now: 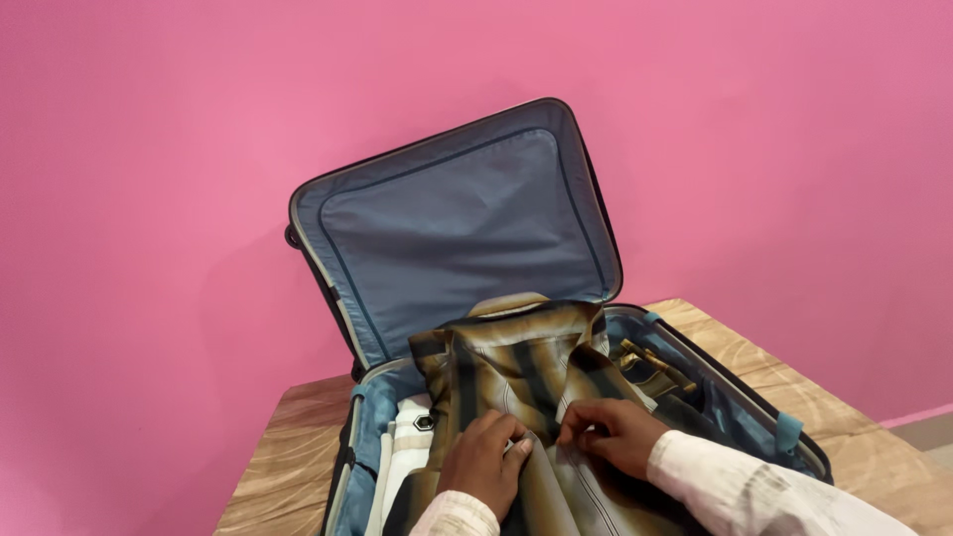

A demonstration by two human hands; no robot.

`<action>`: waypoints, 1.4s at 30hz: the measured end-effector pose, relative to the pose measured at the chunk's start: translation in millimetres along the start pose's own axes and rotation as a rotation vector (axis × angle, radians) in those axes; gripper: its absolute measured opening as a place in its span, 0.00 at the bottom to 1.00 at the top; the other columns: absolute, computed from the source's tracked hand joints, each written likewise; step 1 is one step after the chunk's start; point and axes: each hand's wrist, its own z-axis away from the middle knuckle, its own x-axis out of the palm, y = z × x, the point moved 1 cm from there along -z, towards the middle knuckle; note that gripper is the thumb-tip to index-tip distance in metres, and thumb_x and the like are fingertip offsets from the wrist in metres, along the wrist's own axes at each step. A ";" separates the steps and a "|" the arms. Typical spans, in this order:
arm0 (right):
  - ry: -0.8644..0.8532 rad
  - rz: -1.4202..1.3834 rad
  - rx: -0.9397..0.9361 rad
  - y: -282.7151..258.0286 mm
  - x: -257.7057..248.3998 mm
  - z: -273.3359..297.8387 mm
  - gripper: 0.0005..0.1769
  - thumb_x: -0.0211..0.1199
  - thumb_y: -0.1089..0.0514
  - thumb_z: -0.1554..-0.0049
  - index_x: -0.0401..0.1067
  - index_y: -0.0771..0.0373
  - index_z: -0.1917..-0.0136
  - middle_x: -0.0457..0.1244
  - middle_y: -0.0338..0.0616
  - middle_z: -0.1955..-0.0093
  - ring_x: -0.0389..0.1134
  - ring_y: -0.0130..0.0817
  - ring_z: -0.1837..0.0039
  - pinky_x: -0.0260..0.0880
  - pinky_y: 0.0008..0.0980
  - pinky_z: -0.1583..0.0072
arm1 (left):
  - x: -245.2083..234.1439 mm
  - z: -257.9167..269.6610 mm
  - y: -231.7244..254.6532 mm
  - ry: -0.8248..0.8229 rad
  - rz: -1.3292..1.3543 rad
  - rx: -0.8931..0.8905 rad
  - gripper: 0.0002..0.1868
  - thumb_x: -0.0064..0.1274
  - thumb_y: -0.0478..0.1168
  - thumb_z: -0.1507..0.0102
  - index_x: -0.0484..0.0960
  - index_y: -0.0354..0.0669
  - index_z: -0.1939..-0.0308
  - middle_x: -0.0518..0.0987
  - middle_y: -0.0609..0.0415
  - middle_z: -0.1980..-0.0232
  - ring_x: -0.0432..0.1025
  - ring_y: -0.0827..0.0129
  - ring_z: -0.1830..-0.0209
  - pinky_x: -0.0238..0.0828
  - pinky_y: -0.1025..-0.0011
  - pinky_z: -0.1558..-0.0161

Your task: The person folds a striped shirt and places it into an open suitcase. They then retrieve a white shirt from a blue laundry basket, fold it, and place it into the suitcase on top of the other clothes.

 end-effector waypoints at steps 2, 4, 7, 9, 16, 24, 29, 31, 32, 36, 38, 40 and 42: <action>0.001 0.275 0.030 -10.1 1.8 5.0 0.10 0.64 0.66 0.50 0.78 0.57 0.54 0.69 0.40 0.56 0.69 0.33 0.52 0.68 0.31 0.48 | 0.8 0.2 0.0 -0.091 -0.042 -0.043 0.07 0.58 0.44 0.38 0.79 0.47 0.62 0.79 0.54 0.55 0.72 0.56 0.48 0.67 0.59 0.46; 0.036 0.401 -0.072 -21.0 1.0 10.8 0.08 0.68 0.63 0.51 0.79 0.56 0.56 0.69 0.40 0.55 0.68 0.37 0.50 0.67 0.34 0.47 | -0.5 1.8 0.5 -0.138 -0.069 -0.030 0.11 0.62 0.42 0.42 0.77 0.48 0.59 0.78 0.54 0.55 0.72 0.56 0.47 0.66 0.58 0.46; 0.057 0.388 -0.259 -33.6 -0.4 15.5 0.05 0.70 0.60 0.53 0.80 0.56 0.59 0.70 0.38 0.52 0.66 0.40 0.44 0.66 0.36 0.42 | -2.2 3.0 2.9 -0.135 -0.069 -0.011 0.12 0.63 0.40 0.44 0.77 0.48 0.59 0.78 0.55 0.56 0.71 0.57 0.48 0.66 0.58 0.46; -0.042 0.404 -0.152 -35.6 4.2 17.2 0.05 0.69 0.58 0.51 0.81 0.53 0.58 0.69 0.39 0.54 0.65 0.39 0.43 0.67 0.36 0.42 | -2.8 7.7 2.7 -0.186 -0.067 -0.019 0.10 0.63 0.39 0.44 0.79 0.48 0.61 0.77 0.54 0.56 0.72 0.57 0.48 0.67 0.59 0.46; 0.058 0.529 -0.100 -46.6 3.8 22.6 0.09 0.72 0.59 0.56 0.78 0.53 0.59 0.64 0.39 0.57 0.66 0.40 0.44 0.67 0.38 0.44 | 2.3 5.0 0.0 -0.371 -0.116 -0.076 0.08 0.60 0.43 0.39 0.84 0.50 0.56 0.77 0.53 0.56 0.72 0.59 0.45 0.66 0.61 0.41; 0.017 0.601 -0.172 -30.2 3.1 21.5 0.11 0.69 0.61 0.54 0.78 0.52 0.56 0.67 0.37 0.56 0.67 0.42 0.45 0.69 0.40 0.46 | 18.5 0.4 -21.0 -0.447 -0.159 -0.046 0.19 0.61 0.50 0.38 0.80 0.48 0.47 0.77 0.52 0.50 0.67 0.58 0.39 0.60 0.59 0.39; -0.021 0.579 -0.134 -28.4 4.3 19.6 0.06 0.67 0.60 0.50 0.78 0.53 0.57 0.67 0.37 0.53 0.68 0.41 0.43 0.69 0.39 0.44 | 14.4 2.1 -17.5 -0.492 -0.166 -0.110 0.14 0.60 0.49 0.39 0.81 0.46 0.55 0.80 0.55 0.55 0.71 0.60 0.44 0.63 0.61 0.40; 0.004 0.573 -0.178 -30.2 3.9 19.2 0.05 0.69 0.60 0.50 0.79 0.54 0.58 0.66 0.39 0.53 0.67 0.42 0.43 0.69 0.40 0.44 | 14.4 0.4 -17.5 -0.424 -0.148 -0.049 0.12 0.61 0.47 0.40 0.80 0.45 0.59 0.80 0.54 0.56 0.71 0.59 0.45 0.64 0.60 0.42; 0.008 0.566 -0.199 -30.9 4.7 20.2 0.05 0.70 0.59 0.51 0.79 0.54 0.58 0.66 0.40 0.53 0.67 0.42 0.43 0.69 0.40 0.44 | 15.0 1.3 -17.9 -0.389 -0.138 -0.021 0.11 0.61 0.46 0.40 0.80 0.45 0.60 0.80 0.54 0.57 0.71 0.58 0.45 0.64 0.59 0.43; 0.005 0.618 -0.167 -35.9 6.4 20.5 0.05 0.70 0.58 0.50 0.77 0.54 0.59 0.65 0.40 0.53 0.65 0.43 0.44 0.68 0.41 0.45 | 13.5 -0.8 -13.3 -0.184 -0.139 -0.057 0.09 0.60 0.45 0.40 0.78 0.48 0.61 0.80 0.55 0.57 0.71 0.58 0.48 0.64 0.58 0.45; 0.016 0.605 -0.148 -40.2 5.7 21.9 0.07 0.71 0.58 0.51 0.75 0.53 0.58 0.64 0.39 0.54 0.65 0.43 0.45 0.67 0.41 0.45 | 9.5 -0.9 -10.2 -0.188 -0.184 -0.140 0.08 0.60 0.45 0.39 0.78 0.50 0.61 0.81 0.56 0.57 0.71 0.58 0.48 0.63 0.57 0.45; 0.025 0.647 -0.131 -45.9 4.4 21.8 0.09 0.71 0.58 0.52 0.74 0.53 0.58 0.64 0.38 0.54 0.65 0.42 0.45 0.67 0.41 0.46 | 4.8 -0.2 -7.2 -0.234 -0.221 -0.122 0.08 0.61 0.44 0.40 0.78 0.50 0.62 0.80 0.57 0.58 0.71 0.59 0.48 0.63 0.58 0.45; 0.024 0.748 -0.111 -49.7 3.6 22.1 0.09 0.72 0.57 0.54 0.74 0.52 0.60 0.64 0.37 0.55 0.65 0.42 0.45 0.66 0.41 0.46 | 2.3 4.0 -5.4 -0.247 -0.223 -0.108 0.09 0.61 0.41 0.42 0.77 0.50 0.62 0.80 0.57 0.58 0.71 0.60 0.49 0.63 0.59 0.45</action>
